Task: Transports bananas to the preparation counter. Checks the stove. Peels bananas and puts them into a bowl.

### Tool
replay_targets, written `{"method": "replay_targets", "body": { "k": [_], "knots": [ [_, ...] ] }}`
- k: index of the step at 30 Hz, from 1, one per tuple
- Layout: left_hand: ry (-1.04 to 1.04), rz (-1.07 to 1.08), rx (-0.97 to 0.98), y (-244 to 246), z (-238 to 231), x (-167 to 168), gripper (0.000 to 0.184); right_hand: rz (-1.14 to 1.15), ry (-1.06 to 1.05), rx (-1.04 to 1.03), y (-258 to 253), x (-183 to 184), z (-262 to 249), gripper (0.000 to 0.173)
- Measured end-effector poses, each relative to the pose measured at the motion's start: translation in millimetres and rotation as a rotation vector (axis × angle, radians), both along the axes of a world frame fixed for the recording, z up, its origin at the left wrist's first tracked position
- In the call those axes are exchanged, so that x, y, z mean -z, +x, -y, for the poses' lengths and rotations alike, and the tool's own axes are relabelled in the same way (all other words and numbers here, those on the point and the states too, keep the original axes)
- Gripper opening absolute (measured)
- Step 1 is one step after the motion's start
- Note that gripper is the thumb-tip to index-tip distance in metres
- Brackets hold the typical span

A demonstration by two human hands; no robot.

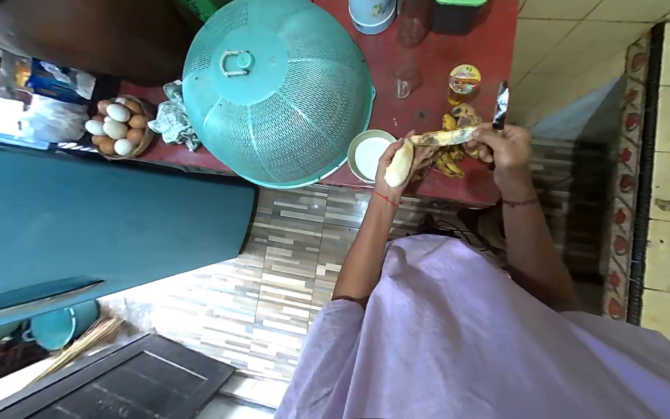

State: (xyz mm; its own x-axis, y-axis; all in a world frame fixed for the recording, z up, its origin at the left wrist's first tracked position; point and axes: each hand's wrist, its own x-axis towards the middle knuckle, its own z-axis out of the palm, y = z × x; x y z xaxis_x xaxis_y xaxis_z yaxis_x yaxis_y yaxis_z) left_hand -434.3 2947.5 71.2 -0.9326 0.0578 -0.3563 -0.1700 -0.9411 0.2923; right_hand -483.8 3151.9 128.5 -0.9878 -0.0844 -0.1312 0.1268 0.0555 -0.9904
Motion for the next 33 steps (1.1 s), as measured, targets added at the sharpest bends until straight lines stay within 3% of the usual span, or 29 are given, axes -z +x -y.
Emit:
{"method": "replay_targets", "body": {
  "k": [4,6,8,12,14,19,24,29,33],
  "knots": [
    [-0.058,0.072,-0.093,9.7,10.7,9.9,0.039,0.174,0.066,0.041,-20.5,29.9,-6.4,0.009],
    [-0.087,0.147,-0.156,11.3,14.2,3.0,0.035,0.252,0.271,-0.035,-29.5,51.9,-5.1,0.017],
    [-0.095,0.223,-0.189,10.4,14.5,-7.2,0.042,0.237,0.539,-0.163,-32.7,69.4,-1.9,0.031],
    [0.022,0.266,-0.285,3.0,12.2,-15.4,0.045,0.085,0.800,-0.222,-28.3,58.1,8.4,0.048],
    [0.065,0.311,-0.358,-3.7,10.1,-20.2,0.039,0.044,0.784,-0.203,-19.6,42.3,12.9,0.041],
    [0.096,0.314,-0.403,-15.4,6.0,-32.2,0.031,-0.044,0.326,-0.394,47.8,-12.9,27.1,0.034],
    [0.033,0.320,-0.412,-22.3,4.4,-47.0,0.029,-0.379,0.534,-0.456,82.4,-22.8,48.6,0.042],
    [-0.043,0.244,-0.405,-23.6,8.7,-49.4,0.043,-0.489,0.537,-0.467,93.6,-18.0,50.4,0.040],
    [-0.073,0.242,-0.414,-21.7,10.4,-51.5,0.041,-0.516,0.548,-0.442,96.3,-15.8,50.9,0.038]
  ]
}}
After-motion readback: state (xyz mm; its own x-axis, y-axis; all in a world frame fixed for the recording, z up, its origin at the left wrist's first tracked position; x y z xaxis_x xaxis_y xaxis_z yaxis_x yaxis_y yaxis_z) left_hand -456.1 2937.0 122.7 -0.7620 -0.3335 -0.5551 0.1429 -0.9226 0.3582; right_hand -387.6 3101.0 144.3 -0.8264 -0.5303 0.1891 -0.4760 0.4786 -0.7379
